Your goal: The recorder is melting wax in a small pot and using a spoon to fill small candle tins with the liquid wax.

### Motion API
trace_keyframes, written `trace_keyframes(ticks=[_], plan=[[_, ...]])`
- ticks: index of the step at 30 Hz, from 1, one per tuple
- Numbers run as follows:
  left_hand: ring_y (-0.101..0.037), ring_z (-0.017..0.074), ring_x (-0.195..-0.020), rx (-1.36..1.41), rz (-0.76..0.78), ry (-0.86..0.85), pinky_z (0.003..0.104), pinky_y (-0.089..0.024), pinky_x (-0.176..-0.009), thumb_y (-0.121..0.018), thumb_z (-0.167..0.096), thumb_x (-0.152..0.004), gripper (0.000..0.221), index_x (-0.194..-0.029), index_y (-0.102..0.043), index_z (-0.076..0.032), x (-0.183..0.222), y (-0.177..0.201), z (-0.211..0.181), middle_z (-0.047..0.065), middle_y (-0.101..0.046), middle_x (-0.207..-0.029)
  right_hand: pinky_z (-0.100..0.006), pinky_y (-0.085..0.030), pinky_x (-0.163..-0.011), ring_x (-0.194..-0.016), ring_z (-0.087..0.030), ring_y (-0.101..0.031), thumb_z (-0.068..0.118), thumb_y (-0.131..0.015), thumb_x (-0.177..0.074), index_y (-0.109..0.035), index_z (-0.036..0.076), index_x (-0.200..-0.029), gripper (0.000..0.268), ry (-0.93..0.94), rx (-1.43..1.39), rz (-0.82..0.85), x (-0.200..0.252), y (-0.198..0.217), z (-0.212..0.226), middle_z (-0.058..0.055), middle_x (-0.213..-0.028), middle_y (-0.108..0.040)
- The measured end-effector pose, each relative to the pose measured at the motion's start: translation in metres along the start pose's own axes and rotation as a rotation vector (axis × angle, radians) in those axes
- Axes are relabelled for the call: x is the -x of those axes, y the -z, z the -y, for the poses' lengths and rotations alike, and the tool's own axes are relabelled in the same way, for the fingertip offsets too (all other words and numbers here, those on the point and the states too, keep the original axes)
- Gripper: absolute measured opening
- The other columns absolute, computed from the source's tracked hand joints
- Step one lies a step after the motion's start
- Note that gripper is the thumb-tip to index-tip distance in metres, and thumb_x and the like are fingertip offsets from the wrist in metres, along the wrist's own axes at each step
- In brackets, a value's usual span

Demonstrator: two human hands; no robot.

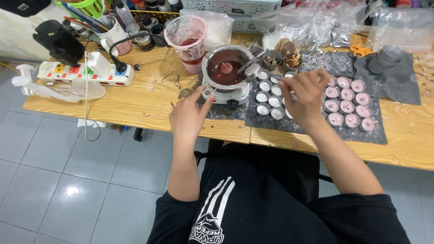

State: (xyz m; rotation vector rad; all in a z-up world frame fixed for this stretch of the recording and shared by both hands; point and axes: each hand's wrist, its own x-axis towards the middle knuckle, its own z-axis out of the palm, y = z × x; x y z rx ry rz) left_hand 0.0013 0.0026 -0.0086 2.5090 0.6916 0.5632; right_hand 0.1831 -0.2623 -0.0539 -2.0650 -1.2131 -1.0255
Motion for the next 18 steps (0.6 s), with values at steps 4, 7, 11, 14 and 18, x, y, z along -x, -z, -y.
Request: trace_keyframes(ticks=[4,7,11,14,18], plan=[[-0.065,0.0265,-0.059,0.003,0.016,0.0,0.04,-0.048,-0.054,-0.07,-0.054,-0.089,0.052,-0.128,-0.073,-0.019,0.0,0.003,-0.004,0.009,-0.063,-0.062,-0.041,-0.027,-0.111,-0.1,-0.02,-0.057,0.013,-0.078,-0.106,-0.074,0.012,-0.104,0.005,-0.018,0.123,0.085,0.006,0.048,-0.047,0.0,-0.094,-0.066],[-0.065,0.0264,-0.059,-0.006,0.04,0.031,0.04,-0.048,-0.054,-0.07,-0.053,-0.089,0.051,-0.128,-0.073,-0.02,0.0,0.005,-0.007,0.009,-0.064,-0.062,-0.04,-0.028,-0.114,-0.096,-0.016,-0.054,0.02,-0.07,-0.102,-0.07,0.013,-0.102,0.007,-0.001,0.235,0.2,0.002,0.097,-0.074,0.003,-0.097,-0.066],[-0.064,0.0264,-0.06,-0.025,0.023,0.019,0.04,-0.047,-0.054,-0.07,-0.053,-0.091,0.049,-0.128,-0.073,-0.021,0.001,0.005,-0.007,0.008,-0.064,-0.063,-0.038,-0.034,-0.108,-0.093,-0.014,-0.059,0.029,-0.077,-0.107,-0.076,0.014,-0.097,0.018,0.132,0.454,0.529,-0.018,0.144,-0.074,0.004,-0.089,-0.069],[-0.063,0.026,-0.058,-0.027,0.028,0.021,0.039,-0.046,-0.053,-0.07,-0.052,-0.091,0.048,-0.128,-0.073,-0.021,0.003,0.008,-0.012,0.009,-0.062,-0.062,-0.039,-0.037,-0.108,-0.093,-0.013,-0.061,0.034,-0.071,-0.1,-0.077,0.015,-0.091,0.021,0.119,0.461,0.777,-0.018,0.149,-0.079,0.006,-0.085,-0.07],[-0.061,0.0227,-0.054,-0.008,0.045,0.063,0.037,-0.045,-0.052,-0.07,-0.052,-0.09,0.05,-0.128,-0.072,-0.02,0.004,0.01,-0.015,0.008,-0.059,-0.058,-0.041,-0.036,-0.106,-0.096,-0.01,-0.061,0.035,-0.068,-0.088,-0.079,0.02,-0.091,0.018,0.095,0.436,1.117,-0.033,0.141,-0.057,0.009,-0.085,-0.072]])
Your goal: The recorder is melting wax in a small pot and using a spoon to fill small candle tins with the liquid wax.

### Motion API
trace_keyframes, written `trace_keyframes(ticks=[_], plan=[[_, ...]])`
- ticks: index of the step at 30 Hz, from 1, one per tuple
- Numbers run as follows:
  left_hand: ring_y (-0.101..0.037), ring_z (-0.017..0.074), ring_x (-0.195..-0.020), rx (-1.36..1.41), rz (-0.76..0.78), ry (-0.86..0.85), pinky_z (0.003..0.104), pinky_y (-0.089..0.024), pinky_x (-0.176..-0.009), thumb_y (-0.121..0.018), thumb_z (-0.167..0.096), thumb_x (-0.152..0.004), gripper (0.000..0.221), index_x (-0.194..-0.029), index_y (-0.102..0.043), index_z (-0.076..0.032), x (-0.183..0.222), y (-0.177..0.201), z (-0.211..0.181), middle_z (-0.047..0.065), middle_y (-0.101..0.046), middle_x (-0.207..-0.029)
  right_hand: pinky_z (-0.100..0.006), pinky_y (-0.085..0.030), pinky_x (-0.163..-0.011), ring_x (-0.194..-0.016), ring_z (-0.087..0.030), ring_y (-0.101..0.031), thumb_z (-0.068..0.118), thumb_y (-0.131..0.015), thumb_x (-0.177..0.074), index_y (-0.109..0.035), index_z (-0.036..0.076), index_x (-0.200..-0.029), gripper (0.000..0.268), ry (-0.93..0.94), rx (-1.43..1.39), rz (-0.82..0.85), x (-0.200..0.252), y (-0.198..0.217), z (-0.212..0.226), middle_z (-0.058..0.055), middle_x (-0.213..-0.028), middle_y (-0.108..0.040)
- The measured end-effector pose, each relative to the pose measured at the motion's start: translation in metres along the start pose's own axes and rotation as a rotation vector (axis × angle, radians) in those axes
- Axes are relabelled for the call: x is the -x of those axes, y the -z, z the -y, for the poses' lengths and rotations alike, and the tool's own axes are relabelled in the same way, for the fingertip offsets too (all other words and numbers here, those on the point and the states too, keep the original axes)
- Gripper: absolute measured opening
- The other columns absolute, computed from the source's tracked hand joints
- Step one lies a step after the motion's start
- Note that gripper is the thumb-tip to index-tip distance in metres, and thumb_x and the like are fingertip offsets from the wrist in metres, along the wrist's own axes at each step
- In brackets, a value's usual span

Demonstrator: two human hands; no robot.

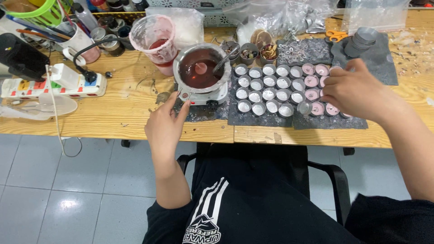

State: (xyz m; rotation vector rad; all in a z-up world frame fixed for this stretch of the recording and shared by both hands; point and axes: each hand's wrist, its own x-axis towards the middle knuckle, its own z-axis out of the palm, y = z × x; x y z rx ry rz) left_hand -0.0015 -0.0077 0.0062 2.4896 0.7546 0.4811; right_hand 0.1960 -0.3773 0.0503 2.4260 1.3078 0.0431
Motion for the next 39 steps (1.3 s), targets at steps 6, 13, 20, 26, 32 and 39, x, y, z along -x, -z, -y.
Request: trace_keyframes(ticks=[6,13,20,26,32,39], plan=[[-0.058,0.0232,-0.053,-0.017,-0.008,-0.013,0.038,-0.043,-0.05,-0.07,-0.051,-0.091,0.048,-0.127,-0.073,-0.02,0.002,0.004,-0.007,0.008,-0.057,-0.058,-0.038,-0.037,-0.104,-0.104,-0.01,-0.06,0.034,-0.063,-0.093,-0.077,0.021,-0.087,0.02,0.069,0.076,0.09,-0.012,-0.009,0.006,0.01,-0.091,-0.069],[-0.055,0.0237,-0.051,-0.027,0.025,0.048,0.038,-0.042,-0.05,-0.07,-0.051,-0.09,0.049,-0.128,-0.073,-0.021,0.001,0.007,-0.011,0.009,-0.056,-0.056,-0.045,-0.042,-0.107,-0.093,-0.016,-0.066,0.04,-0.072,-0.091,-0.08,0.016,-0.089,0.026,-0.173,-0.118,-0.101,-0.003,-0.017,-0.014,0.001,-0.082,-0.074],[-0.054,0.0225,-0.05,-0.029,0.004,0.033,0.037,-0.041,-0.049,-0.072,-0.051,-0.089,0.05,-0.127,-0.073,-0.018,0.0,0.003,-0.007,0.008,-0.054,-0.057,-0.032,-0.053,-0.063,-0.065,-0.018,-0.068,0.016,-0.075,-0.097,-0.074,0.009,-0.119,0.023,-0.236,-0.688,-0.56,-0.042,-0.064,0.026,-0.007,-0.081,-0.073],[-0.054,0.022,-0.05,-0.032,0.016,0.025,0.037,-0.041,-0.049,-0.072,-0.05,-0.089,0.049,-0.127,-0.073,-0.018,-0.003,0.003,-0.004,0.008,-0.054,-0.057,-0.04,-0.05,-0.07,-0.064,-0.026,-0.066,0.015,-0.07,-0.09,-0.069,0.007,-0.117,0.029,-0.218,-0.711,-0.469,-0.068,-0.08,0.066,-0.008,-0.069,-0.067],[-0.055,0.0208,-0.05,-0.051,0.024,0.037,0.037,-0.042,-0.049,-0.072,-0.051,-0.089,0.052,-0.127,-0.074,-0.017,-0.005,0.004,-0.005,0.008,-0.055,-0.057,-0.045,-0.044,-0.079,-0.072,-0.028,-0.065,0.028,-0.067,-0.095,-0.067,0.01,-0.116,0.028,-0.2,-0.62,-0.372,-0.083,-0.067,0.061,-0.006,-0.069,-0.065],[-0.058,0.0217,-0.053,-0.025,-0.019,-0.008,0.037,-0.044,-0.05,-0.073,-0.049,-0.088,0.05,-0.125,-0.074,-0.016,-0.005,-0.001,0.001,0.007,-0.059,-0.059,-0.027,-0.042,-0.061,-0.068,-0.011,-0.049,0.021,-0.071,-0.097,-0.05,0.001,-0.149,0.06,-0.031,-1.212,-0.515,-0.126,-0.015,0.069,-0.004,-0.082,-0.061]])
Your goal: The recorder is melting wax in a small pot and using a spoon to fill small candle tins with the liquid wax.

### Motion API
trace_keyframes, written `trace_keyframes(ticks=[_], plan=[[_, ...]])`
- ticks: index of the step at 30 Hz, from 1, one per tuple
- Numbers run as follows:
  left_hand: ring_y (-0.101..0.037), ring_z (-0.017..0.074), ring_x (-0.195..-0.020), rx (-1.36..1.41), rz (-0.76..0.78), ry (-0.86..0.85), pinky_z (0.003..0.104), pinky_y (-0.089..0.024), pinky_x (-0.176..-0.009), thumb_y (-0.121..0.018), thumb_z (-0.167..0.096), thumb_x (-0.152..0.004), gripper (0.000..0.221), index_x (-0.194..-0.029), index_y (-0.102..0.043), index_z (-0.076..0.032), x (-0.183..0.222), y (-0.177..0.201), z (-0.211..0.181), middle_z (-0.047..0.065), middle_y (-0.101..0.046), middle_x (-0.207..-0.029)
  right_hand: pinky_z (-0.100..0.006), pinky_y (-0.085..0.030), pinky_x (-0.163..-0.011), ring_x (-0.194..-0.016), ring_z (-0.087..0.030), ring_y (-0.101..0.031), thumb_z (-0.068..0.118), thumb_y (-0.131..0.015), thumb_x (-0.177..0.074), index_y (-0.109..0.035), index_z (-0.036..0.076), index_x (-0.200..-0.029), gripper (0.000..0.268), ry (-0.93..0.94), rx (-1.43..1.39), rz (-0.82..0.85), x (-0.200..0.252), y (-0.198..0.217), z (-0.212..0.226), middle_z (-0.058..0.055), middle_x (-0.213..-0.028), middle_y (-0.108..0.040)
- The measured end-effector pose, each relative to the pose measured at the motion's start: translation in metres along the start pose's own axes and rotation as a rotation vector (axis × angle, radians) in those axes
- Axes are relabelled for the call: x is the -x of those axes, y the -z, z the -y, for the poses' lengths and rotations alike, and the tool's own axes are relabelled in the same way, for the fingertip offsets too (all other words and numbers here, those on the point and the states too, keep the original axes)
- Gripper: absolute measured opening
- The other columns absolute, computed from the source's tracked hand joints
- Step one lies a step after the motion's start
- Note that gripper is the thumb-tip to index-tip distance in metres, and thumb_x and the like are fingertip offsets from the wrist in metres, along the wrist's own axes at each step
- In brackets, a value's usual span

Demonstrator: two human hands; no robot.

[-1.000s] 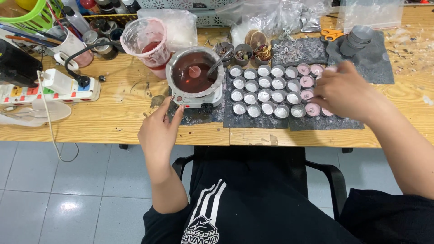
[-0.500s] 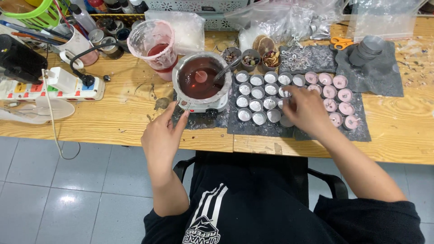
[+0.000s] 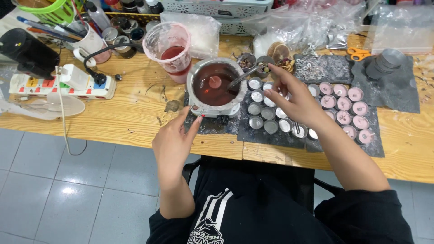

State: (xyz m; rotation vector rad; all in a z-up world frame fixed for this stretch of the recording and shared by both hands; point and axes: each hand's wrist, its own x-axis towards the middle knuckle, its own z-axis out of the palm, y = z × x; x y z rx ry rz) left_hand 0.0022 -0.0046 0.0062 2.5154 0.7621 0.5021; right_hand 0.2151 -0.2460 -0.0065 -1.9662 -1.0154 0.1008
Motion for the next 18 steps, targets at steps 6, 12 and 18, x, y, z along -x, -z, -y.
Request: trace_keyframes(ticks=[6,12,18], plan=[[-0.059,0.0235,-0.054,0.033,0.026,0.017,0.037,-0.046,-0.051,-0.073,-0.049,-0.087,0.05,-0.126,-0.074,-0.016,-0.002,0.008,-0.004,0.008,-0.06,-0.061,-0.021,-0.048,-0.072,-0.084,-0.002,-0.06,0.017,-0.062,-0.106,-0.064,0.002,-0.134,0.032,-0.088,-0.373,-0.005,-0.043,-0.038,-0.011,0.003,-0.096,-0.07],[-0.06,0.0239,-0.054,0.03,0.027,0.004,0.038,-0.047,-0.051,-0.074,-0.048,-0.086,0.049,-0.125,-0.074,-0.017,-0.004,0.006,0.0,0.008,-0.061,-0.061,-0.023,-0.049,-0.074,-0.084,-0.006,-0.06,0.012,-0.051,-0.115,-0.07,-0.001,-0.111,0.023,-0.005,-0.437,-0.077,-0.046,-0.053,-0.012,0.0,-0.095,-0.068],[-0.06,0.0234,-0.054,0.062,0.0,-0.044,0.038,-0.045,-0.049,-0.074,-0.046,-0.088,0.047,-0.125,-0.075,-0.016,-0.004,0.008,0.0,0.008,-0.062,-0.064,-0.024,-0.051,-0.069,-0.076,-0.007,-0.063,0.012,-0.054,-0.11,-0.069,0.0,-0.114,0.02,0.003,-0.222,-0.014,-0.04,-0.043,0.035,-0.003,-0.083,-0.069]])
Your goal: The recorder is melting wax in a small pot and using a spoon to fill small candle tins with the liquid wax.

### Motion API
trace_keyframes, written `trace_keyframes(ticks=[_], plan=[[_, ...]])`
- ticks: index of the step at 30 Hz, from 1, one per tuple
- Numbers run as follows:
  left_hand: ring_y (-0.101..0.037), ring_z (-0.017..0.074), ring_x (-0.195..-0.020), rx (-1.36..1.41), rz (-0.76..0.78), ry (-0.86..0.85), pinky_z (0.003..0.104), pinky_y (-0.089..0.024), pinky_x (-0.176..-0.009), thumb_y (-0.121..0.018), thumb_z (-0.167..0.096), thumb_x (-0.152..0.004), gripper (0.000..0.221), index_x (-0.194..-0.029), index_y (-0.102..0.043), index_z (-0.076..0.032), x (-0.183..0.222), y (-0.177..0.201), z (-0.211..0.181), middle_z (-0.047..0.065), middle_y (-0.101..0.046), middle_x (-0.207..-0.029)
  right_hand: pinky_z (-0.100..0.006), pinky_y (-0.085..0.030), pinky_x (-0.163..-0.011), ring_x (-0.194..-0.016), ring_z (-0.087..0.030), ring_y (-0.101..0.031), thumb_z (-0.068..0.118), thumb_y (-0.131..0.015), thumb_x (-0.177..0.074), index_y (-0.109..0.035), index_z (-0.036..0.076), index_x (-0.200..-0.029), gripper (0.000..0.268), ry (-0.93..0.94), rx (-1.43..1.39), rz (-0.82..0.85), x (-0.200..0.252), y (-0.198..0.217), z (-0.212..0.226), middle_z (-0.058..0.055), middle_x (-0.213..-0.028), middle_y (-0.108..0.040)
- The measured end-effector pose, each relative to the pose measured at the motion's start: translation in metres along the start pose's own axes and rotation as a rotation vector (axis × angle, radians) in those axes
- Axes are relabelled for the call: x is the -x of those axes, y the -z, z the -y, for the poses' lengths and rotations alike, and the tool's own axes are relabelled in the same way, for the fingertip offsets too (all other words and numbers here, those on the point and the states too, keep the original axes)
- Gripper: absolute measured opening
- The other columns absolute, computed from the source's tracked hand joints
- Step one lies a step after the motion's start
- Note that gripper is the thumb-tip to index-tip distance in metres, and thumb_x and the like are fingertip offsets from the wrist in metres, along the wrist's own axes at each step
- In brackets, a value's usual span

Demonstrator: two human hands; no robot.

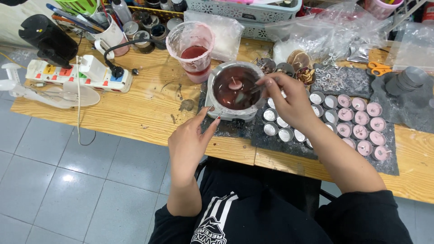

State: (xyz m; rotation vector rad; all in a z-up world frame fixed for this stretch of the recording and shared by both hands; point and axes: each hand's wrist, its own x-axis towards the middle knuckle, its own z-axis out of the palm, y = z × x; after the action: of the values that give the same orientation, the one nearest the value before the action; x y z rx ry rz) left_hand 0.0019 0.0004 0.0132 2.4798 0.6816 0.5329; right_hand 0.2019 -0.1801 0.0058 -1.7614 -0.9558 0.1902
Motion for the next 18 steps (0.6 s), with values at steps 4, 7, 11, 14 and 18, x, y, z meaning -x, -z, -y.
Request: trace_keyframes(ticks=[4,7,11,14,18], plan=[[-0.059,0.021,-0.048,-0.007,0.033,0.075,0.036,-0.044,-0.046,-0.074,-0.049,-0.086,0.05,-0.124,-0.074,-0.018,-0.001,0.001,-0.003,0.007,-0.061,-0.058,-0.027,-0.053,-0.072,-0.08,-0.013,-0.067,0.005,-0.053,-0.112,-0.067,-0.001,-0.112,0.015,0.234,0.154,-0.079,0.008,0.012,0.025,-0.007,-0.091,-0.068],[-0.058,0.02,-0.048,0.01,0.0,0.032,0.035,-0.043,-0.045,-0.074,-0.049,-0.087,0.048,-0.124,-0.075,-0.017,0.0,-0.001,0.0,0.006,-0.062,-0.059,-0.033,-0.049,-0.069,-0.077,-0.022,-0.064,-0.003,-0.057,-0.108,-0.068,0.0,-0.111,0.012,0.369,0.394,-0.152,0.009,0.018,0.036,-0.01,-0.085,-0.064],[-0.059,0.0213,-0.049,0.0,0.018,0.045,0.036,-0.043,-0.045,-0.075,-0.049,-0.086,0.048,-0.123,-0.075,-0.018,-0.001,0.0,-0.001,0.006,-0.061,-0.058,-0.041,-0.049,-0.072,-0.081,-0.03,-0.062,-0.009,-0.06,-0.104,-0.065,-0.001,-0.112,0.012,0.498,0.506,-0.177,0.005,0.012,0.037,-0.014,-0.09,-0.062],[-0.059,0.0218,-0.05,0.003,0.018,0.04,0.037,-0.043,-0.046,-0.074,-0.049,-0.087,0.047,-0.123,-0.074,-0.018,-0.001,0.001,-0.001,0.006,-0.061,-0.058,-0.042,-0.05,-0.074,-0.084,-0.032,-0.062,-0.008,-0.062,-0.103,-0.063,-0.002,-0.113,0.012,0.522,0.498,-0.129,0.0,0.003,0.032,-0.016,-0.093,-0.062],[-0.06,0.0226,-0.05,-0.002,0.028,0.029,0.038,-0.043,-0.047,-0.074,-0.048,-0.087,0.047,-0.124,-0.074,-0.018,0.0,0.001,0.0,0.006,-0.061,-0.059,-0.041,-0.051,-0.074,-0.085,-0.032,-0.063,-0.006,-0.062,-0.103,-0.063,-0.003,-0.113,0.01,0.525,0.463,-0.072,-0.005,-0.004,0.029,-0.016,-0.092,-0.062]])
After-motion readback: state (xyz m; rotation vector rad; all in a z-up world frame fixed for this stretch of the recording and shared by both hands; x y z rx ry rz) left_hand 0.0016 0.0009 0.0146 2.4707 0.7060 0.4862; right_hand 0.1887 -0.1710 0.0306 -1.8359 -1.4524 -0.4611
